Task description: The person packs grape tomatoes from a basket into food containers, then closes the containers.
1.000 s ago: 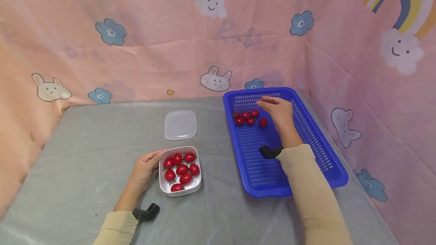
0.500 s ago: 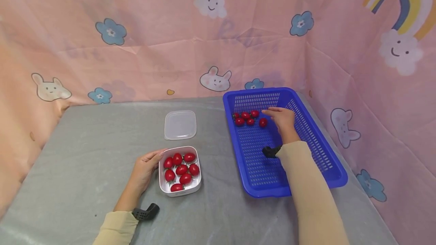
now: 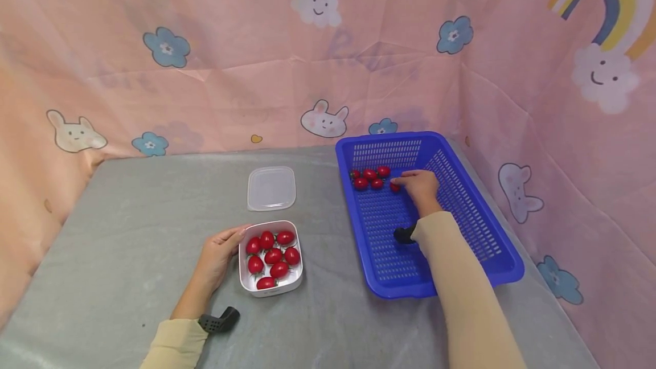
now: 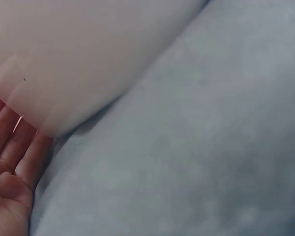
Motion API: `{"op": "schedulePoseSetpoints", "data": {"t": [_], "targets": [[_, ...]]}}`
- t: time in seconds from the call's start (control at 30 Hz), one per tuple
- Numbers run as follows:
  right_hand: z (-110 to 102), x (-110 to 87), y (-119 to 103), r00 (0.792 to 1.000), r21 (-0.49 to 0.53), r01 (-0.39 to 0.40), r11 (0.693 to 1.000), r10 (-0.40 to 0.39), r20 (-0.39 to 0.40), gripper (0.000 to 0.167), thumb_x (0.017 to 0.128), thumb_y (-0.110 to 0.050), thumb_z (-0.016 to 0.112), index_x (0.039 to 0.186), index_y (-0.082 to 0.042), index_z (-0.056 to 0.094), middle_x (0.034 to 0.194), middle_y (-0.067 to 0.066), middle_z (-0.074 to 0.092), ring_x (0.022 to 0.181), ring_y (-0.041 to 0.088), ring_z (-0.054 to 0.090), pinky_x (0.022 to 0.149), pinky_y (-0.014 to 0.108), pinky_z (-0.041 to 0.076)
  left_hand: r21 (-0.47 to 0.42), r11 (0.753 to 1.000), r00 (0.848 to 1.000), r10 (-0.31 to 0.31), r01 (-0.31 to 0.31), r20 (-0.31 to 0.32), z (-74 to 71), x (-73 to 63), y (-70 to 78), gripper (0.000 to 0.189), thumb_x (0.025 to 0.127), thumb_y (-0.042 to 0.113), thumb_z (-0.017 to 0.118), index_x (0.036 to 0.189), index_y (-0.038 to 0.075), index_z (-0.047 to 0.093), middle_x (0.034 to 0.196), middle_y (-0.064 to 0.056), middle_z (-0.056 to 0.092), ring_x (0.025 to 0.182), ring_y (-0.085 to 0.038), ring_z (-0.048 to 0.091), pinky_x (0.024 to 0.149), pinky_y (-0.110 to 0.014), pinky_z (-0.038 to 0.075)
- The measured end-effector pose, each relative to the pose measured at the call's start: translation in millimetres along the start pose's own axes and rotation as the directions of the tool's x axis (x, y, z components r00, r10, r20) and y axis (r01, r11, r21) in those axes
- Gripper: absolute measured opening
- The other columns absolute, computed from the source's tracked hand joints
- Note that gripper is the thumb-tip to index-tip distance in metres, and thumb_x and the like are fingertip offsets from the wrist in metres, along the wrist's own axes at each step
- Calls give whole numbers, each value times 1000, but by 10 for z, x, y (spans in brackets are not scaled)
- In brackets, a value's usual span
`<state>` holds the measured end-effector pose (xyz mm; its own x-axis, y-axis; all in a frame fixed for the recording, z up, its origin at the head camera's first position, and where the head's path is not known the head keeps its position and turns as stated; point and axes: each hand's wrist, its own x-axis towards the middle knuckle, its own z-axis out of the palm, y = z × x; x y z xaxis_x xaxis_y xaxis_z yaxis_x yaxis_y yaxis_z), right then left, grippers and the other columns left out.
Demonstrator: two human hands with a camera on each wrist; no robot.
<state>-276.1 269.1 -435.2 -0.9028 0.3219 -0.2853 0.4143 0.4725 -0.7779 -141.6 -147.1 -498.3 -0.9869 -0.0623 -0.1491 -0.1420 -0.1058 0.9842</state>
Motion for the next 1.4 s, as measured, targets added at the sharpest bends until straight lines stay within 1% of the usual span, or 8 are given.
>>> {"op": "schedulePoseSetpoints", "data": {"t": [0.1,0.2,0.27,0.43,0.67,1.0,1.2,1.4], "targets": [[27,3,1,1000,-11,15,1000,-15,5,52,90,-19,73,131,8,59,136,28,57,121,38,61,109,45,45,1,1000,1000,-3,3,4,-2,-1,10,34,94,12,66,117,-12,66,94,14,75,98,0,67,86,-18,54],[27,10,-8,1000,15,18,1000,-18,1,51,89,-17,74,130,9,60,134,28,60,95,24,70,105,42,48,9,1000,1000,2,-2,7,0,0,17,34,94,13,66,117,-12,66,96,12,76,98,1,66,87,-18,54],[-2,0,-43,1000,51,24,998,-23,-7,52,89,-18,74,132,8,59,135,27,59,95,22,71,106,41,48,8,1000,1000,3,-3,8,4,-1,21,34,94,13,66,117,-13,66,96,12,76,98,1,66,87,-18,53],[-119,-109,-258,999,148,40,988,-41,4,60,92,-28,71,142,1,52,146,21,52,130,32,57,117,44,35,-3,1000,1000,-4,4,10,12,-1,17,35,94,13,67,118,-13,66,94,15,75,99,0,67,87,-18,54],[-114,-448,-616,990,218,119,969,-133,51,63,92,-36,70,144,-8,52,148,16,52,135,28,54,113,36,40,7,1000,1000,7,-7,3,4,-1,4,34,94,14,67,117,-11,67,96,14,75,98,0,67,86,-18,54],[173,-974,-965,947,228,225,947,-268,179,53,87,-37,76,132,-11,64,123,3,66,105,10,63,98,32,52,12,1000,1000,7,-7,0,5,-7,2,34,94,14,66,117,-12,67,96,13,75,97,0,67,85,-18,54],[404,-1239,-1031,904,236,287,928,-344,254,45,86,-28,78,126,-9,68,127,13,68,114,21,61,102,40,49,5,1000,1000,12,-12,3,4,3,-5,33,94,13,66,116,-12,67,95,13,75,96,-1,68,84,-18,55],[604,-1504,-1052,866,240,320,917,-386,319,41,83,-23,80,121,-9,71,123,11,71,122,25,62,108,49,45,5,1000,1000,28,-28,6,-2,-2,-4,34,94,14,67,116,-12,67,97,11,75,96,0,67,84,-18,55]]}}
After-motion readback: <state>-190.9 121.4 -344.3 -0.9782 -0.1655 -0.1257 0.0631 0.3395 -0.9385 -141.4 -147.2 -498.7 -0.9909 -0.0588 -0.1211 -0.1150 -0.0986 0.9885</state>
